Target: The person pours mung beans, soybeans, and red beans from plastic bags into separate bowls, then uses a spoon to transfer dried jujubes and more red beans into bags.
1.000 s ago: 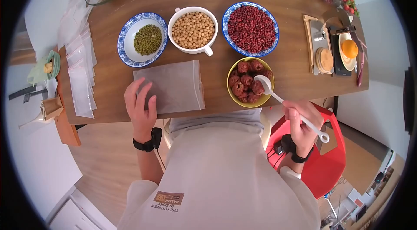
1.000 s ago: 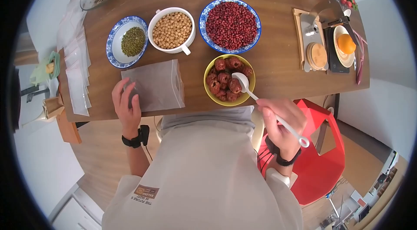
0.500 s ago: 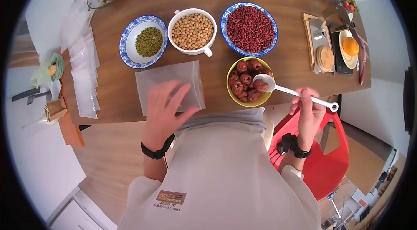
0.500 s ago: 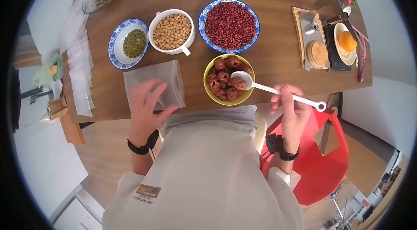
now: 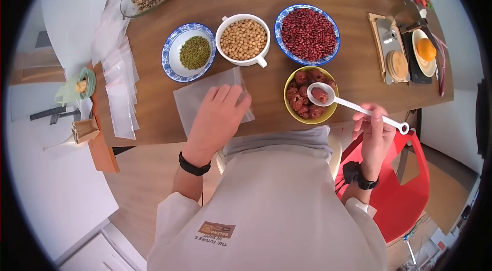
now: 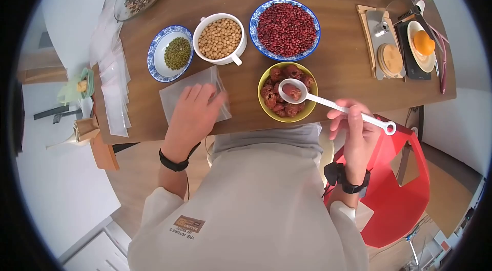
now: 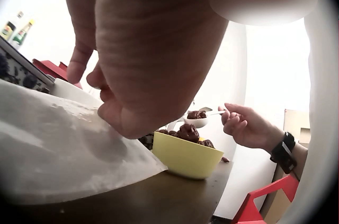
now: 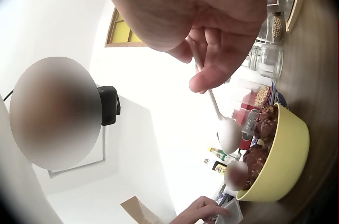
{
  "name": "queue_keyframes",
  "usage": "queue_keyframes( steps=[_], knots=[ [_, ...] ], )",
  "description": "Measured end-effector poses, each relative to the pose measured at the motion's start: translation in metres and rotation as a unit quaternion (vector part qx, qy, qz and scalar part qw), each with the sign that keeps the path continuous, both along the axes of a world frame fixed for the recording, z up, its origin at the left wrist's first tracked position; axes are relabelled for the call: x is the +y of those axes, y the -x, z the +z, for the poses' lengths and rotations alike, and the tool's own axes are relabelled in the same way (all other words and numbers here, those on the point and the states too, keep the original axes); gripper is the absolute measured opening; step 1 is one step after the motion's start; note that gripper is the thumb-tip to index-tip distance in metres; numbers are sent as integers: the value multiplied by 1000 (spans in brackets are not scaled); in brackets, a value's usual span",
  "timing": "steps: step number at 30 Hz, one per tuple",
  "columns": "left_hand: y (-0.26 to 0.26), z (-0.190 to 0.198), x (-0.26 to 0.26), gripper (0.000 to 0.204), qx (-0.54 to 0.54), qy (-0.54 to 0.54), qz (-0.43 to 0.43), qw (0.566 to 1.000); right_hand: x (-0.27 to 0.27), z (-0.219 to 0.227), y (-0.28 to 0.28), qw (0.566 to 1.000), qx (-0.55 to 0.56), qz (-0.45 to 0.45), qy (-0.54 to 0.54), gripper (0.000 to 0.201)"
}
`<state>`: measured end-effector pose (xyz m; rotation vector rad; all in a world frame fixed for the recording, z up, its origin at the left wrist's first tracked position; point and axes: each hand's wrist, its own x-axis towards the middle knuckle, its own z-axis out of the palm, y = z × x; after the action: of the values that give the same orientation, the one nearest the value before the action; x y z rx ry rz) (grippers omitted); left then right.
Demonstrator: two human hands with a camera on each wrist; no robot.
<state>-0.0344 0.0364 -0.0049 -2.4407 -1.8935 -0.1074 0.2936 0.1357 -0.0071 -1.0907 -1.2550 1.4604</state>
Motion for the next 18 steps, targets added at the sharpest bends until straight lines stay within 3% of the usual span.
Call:
queue_keyframes(
  steps=[5, 7, 12, 15, 16, 17, 18],
  knots=[
    [2, 1, -7, 22, -22, -10, -16, 1000, -13, 1, 10, 999, 28, 33, 2, 36],
    [-3, 7, -16, 30, -107, -11, -14, 994, -21, 7, 23, 996, 41, 76, 7, 34],
    [-11, 17, -27, 32, -199, -77, -43, 976, -33, 16, 50, 982, 57, 176, 24, 31],
    [-13, 17, -30, 32, -237, -112, -52, 964, -33, 19, 69, 967, -22, 253, 20, 23],
    [-14, 16, -31, 33, -254, -127, -55, 957, -32, 14, 77, 951, -45, 271, -143, 22],
    [-15, 17, -32, 33, -253, -126, -55, 957, -32, 12, 83, 908, -67, 280, -303, 21],
    [-15, 16, -32, 32, -254, -134, -50, 957, -33, 16, 86, 883, -98, 294, -351, 28]
  ],
)
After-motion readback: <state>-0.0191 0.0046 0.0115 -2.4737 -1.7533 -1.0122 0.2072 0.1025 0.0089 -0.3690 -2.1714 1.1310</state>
